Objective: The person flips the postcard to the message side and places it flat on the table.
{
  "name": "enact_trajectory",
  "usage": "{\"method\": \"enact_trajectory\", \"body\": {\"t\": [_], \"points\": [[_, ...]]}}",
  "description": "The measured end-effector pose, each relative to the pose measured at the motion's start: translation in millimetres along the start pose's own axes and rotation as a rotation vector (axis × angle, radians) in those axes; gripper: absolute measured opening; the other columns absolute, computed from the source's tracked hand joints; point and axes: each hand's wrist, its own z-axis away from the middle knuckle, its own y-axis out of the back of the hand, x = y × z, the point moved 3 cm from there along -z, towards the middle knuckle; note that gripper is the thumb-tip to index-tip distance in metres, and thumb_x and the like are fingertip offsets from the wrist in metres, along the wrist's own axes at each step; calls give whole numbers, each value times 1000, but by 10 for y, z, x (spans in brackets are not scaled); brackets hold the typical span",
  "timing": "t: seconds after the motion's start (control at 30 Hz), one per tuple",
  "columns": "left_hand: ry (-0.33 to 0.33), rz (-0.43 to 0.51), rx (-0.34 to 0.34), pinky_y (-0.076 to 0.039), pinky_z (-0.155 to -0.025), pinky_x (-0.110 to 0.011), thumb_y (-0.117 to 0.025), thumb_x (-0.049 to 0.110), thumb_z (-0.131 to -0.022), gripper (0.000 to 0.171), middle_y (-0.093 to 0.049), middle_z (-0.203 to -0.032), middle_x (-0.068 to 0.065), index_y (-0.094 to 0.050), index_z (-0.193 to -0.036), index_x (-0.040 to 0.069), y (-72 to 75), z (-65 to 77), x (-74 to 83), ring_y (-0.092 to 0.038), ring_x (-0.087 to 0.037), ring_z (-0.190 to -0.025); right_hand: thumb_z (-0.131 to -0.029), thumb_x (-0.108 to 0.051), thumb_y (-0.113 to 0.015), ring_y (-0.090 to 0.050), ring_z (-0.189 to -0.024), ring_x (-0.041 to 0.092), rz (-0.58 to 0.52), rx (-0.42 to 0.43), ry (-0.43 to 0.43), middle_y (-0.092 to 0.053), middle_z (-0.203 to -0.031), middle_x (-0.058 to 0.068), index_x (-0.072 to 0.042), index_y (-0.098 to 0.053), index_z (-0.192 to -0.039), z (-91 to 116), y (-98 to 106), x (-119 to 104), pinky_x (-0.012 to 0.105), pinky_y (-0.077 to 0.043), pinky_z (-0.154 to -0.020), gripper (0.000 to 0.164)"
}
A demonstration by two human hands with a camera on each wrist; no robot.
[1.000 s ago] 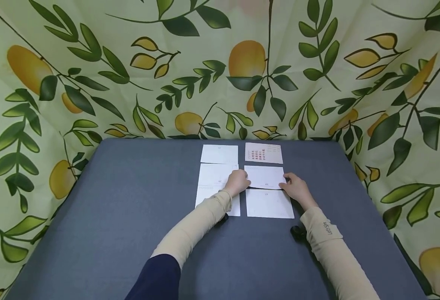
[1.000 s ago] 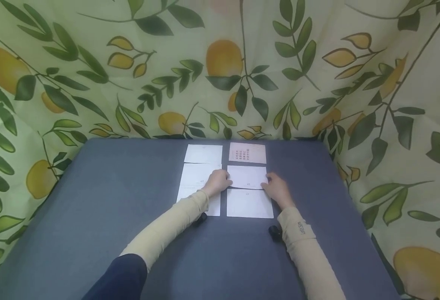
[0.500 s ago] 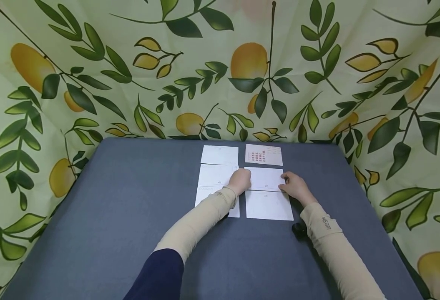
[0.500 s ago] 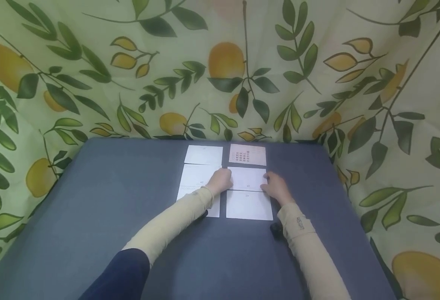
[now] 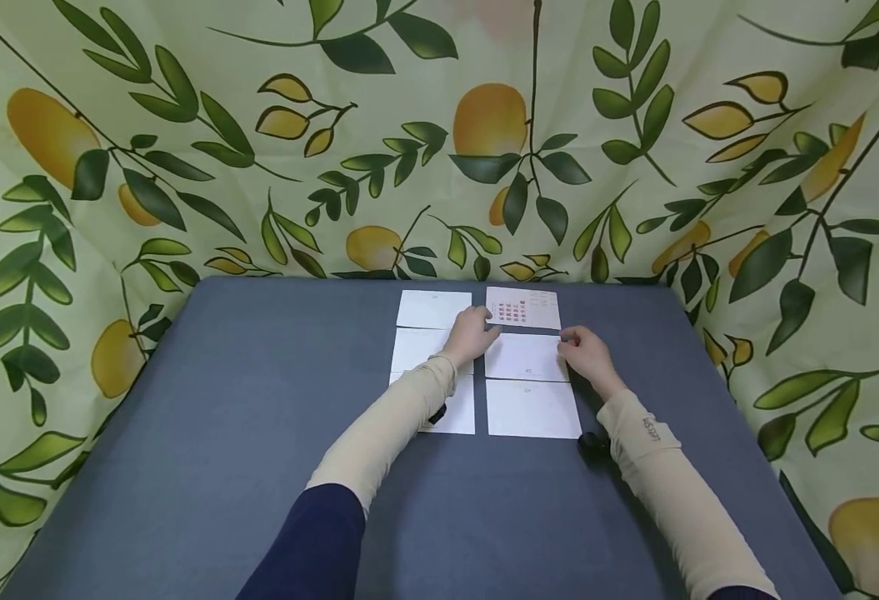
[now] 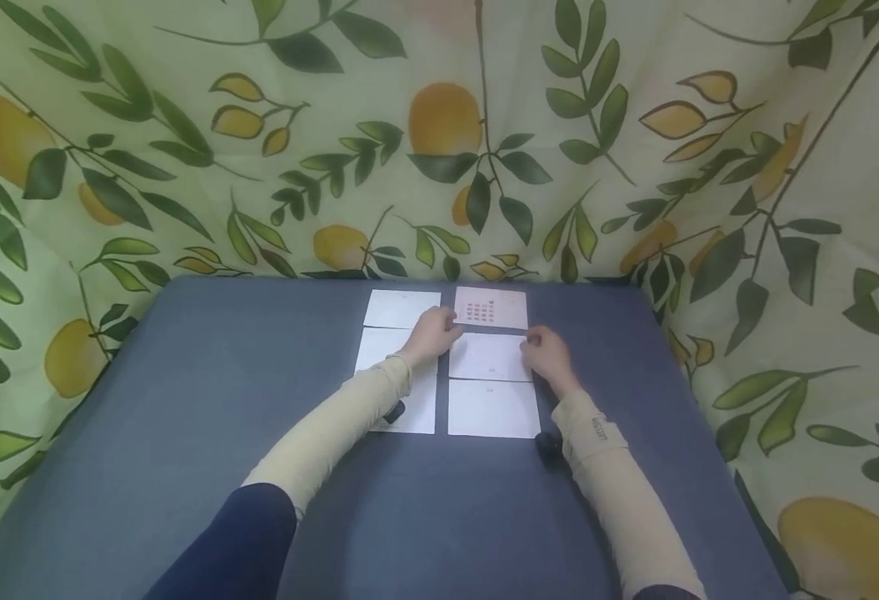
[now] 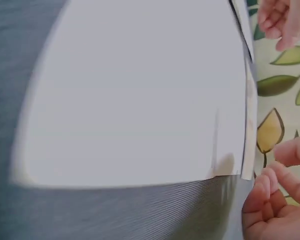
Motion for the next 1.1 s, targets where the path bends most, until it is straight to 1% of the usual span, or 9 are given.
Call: {"method": "enact_trajectory", "body": {"t": [0.1, 0.2, 0.3, 0.43, 0.53, 0.77, 0.9, 0.93, 1.1], "points": [[111, 287, -57, -44, -98, -40, -44, 34, -98, 50, -55, -124, -19, -47, -131, -3, -37, -74, -1, -53, -30, -115, -93, -24, -48, -49, -99, 27, -109, 76, -16, -52, -115, 17, -2, -48, -129, -302, -53, 190, 33, -47, -74, 42], [226, 615, -132, -27, -114, -42, -25, 44, -100, 60, -37, -147, -15, -34, -142, 3, -67, -153, -39, -33, -28, -137, -94, -28, -49, -49, -107, 28, -168, 115, -22, -51, -123, 17, -5, -43, -133, -617, -104, 327, 42, -46, -89, 46], [275, 857, -156, -14, -119, -38, -13, 52, -99, 68, -18, -156, -12, -20, -148, 6, -123, -268, -105, -15, -24, -145, -96, -29, -44, -47, -115, 31, -219, 121, -52, -46, -130, 18, -4, -38, -138, -743, -82, 285, 46, -42, -97, 49], [335, 1090, -93, -16, -118, -37, -11, 67, -92, 83, -10, -157, -17, -10, -150, 7, -504, -734, -547, -12, -28, -146, -98, -25, -38, -37, -129, 37, -295, 60, -79, -33, -143, 24, 0, -24, -144, -621, 19, 61, 50, -32, -107, 55], [365, 1173, -81, -20, -117, -39, -11, 76, -85, 95, -6, -155, -24, -10, -150, 7, -780, -1026, -843, -11, -35, -144, -98, -22, -37, -27, -136, 41, -359, -9, -108, -18, -151, 26, 3, -12, -147, -459, 76, -97, 52, -25, -112, 60], [426, 1245, -48, -24, -116, -38, -23, 75, -86, 90, -15, -154, -22, -19, -149, 12, -801, -974, -836, -18, -34, -143, -100, -15, -33, -40, -122, 28, -467, -53, -165, -26, -146, 26, 5, -6, -147, -380, 37, -180, 39, -32, -110, 58], [414, 1293, -42, -26, -115, -40, -28, 79, -82, 93, -15, -155, -21, -21, -149, 16, -1030, -1274, -1173, -20, -36, -142, -99, -9, -30, -43, -110, 20, -544, -78, -156, -20, -149, 26, 7, -5, -146, -349, 51, -216, 36, -33, -109, 56], [405, 1287, -39, -31, -111, -38, -31, 82, -78, 90, -21, -155, -12, -24, -147, 26, -1082, -1340, -1246, -25, -33, -140, -99, -8, -29, -44, -106, 17, -574, -87, -162, -18, -150, 25, 7, -4, -146, -331, 68, -224, 34, -33, -108, 56], [346, 1249, -7, -35, -107, -32, -30, 77, -83, 80, -26, -153, 4, -18, -148, 31, -975, -1252, -1136, -35, -27, -135, -99, -6, -27, -40, -93, 8, -669, -128, -197, -13, -152, 23, 6, 0, -147, -267, 133, -246, 28, -33, -102, 56]]}}
